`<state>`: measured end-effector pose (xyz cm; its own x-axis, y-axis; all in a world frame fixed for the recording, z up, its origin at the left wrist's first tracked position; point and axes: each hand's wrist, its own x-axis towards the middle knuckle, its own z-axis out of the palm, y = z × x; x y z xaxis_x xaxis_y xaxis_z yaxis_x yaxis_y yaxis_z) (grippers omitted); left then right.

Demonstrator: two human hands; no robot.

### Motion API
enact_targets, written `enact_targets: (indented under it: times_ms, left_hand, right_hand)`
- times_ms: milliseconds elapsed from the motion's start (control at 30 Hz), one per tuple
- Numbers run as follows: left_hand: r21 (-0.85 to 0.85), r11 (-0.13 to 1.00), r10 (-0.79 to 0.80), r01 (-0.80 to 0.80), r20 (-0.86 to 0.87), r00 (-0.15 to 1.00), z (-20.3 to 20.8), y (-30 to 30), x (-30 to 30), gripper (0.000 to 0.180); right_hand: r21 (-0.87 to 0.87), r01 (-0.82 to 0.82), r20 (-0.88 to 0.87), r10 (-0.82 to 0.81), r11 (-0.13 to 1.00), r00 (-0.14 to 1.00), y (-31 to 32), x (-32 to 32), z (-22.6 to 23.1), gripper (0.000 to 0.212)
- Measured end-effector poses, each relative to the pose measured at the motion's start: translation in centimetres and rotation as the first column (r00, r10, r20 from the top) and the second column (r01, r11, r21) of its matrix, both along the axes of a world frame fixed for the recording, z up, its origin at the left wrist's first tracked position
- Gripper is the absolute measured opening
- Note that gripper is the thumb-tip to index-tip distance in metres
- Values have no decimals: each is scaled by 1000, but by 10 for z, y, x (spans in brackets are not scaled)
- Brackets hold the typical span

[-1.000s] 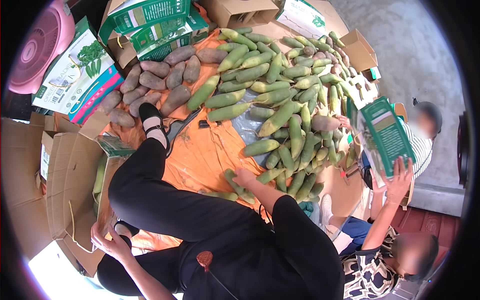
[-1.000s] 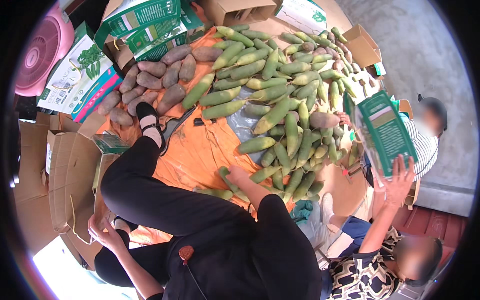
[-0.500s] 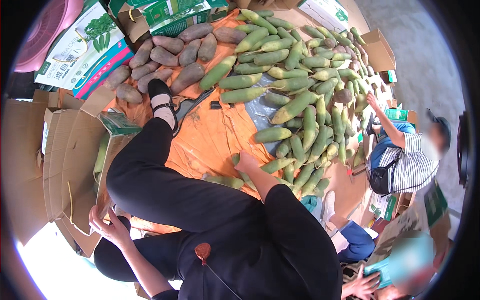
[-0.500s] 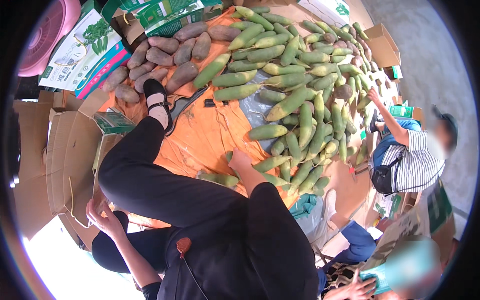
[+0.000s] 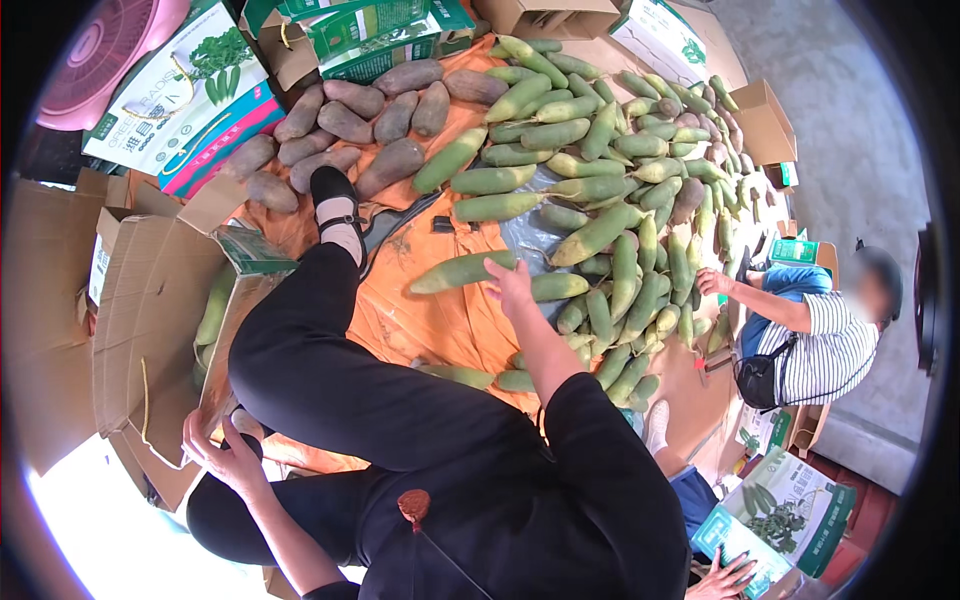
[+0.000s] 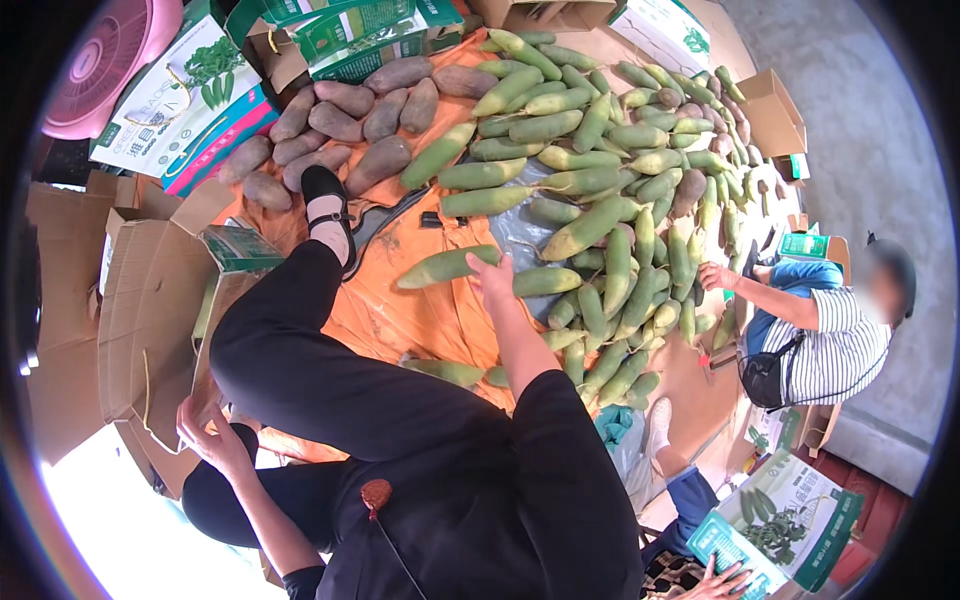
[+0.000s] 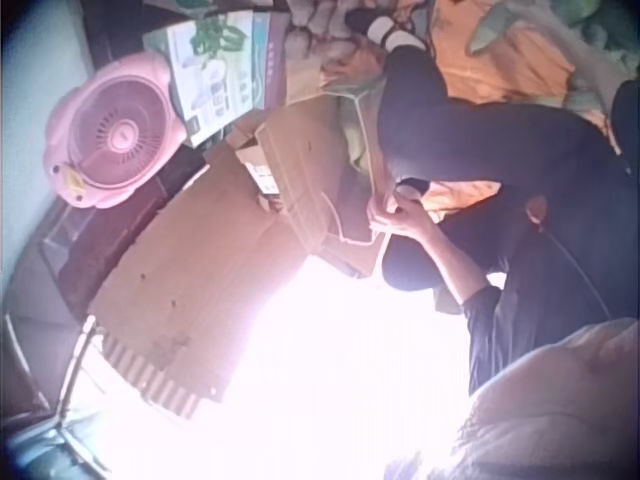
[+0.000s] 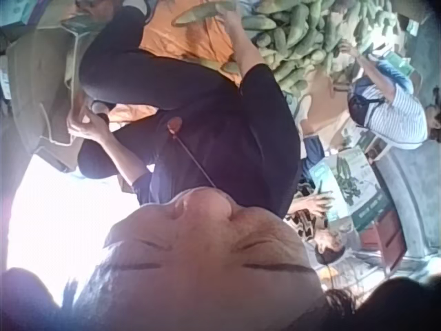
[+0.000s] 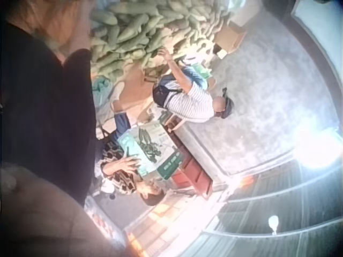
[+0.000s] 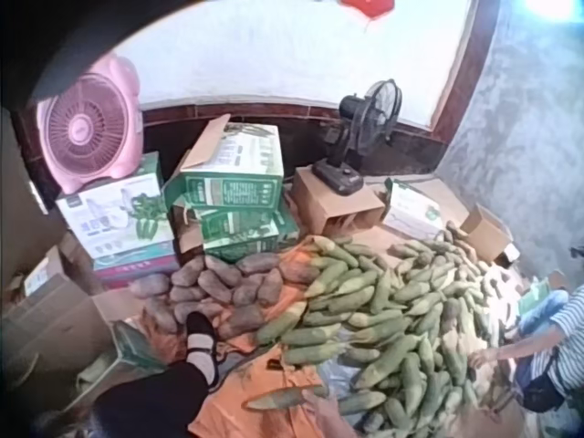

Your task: Packing luffas into cardboard boxes and weighing them.

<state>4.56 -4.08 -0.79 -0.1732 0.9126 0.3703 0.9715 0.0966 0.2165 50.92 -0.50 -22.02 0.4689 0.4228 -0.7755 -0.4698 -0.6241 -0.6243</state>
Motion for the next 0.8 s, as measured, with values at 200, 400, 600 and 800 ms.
enact_targets:
  times_ms: [200,400,600,800]
  left_hand:
    - [-6,1000,-15,15,32,999,1,5,5,36]
    - [-18,999,28,-27,5,1000,5,1,-2,38]
    - [-54,996,76,-74,33,997,13,10,15,38]
    - [-84,993,89,-86,39,995,10,3,5,42]
  right_hand:
    - [-598,-749,22,940,286,341,-64,18,-58,50]
    - [-506,-775,276,922,379,271,-32,-8,-30,61]
    - [-479,-842,296,949,248,111,-6,-59,-26,63]
    - [-620,-750,289,956,232,57,-1,-80,-29,71]
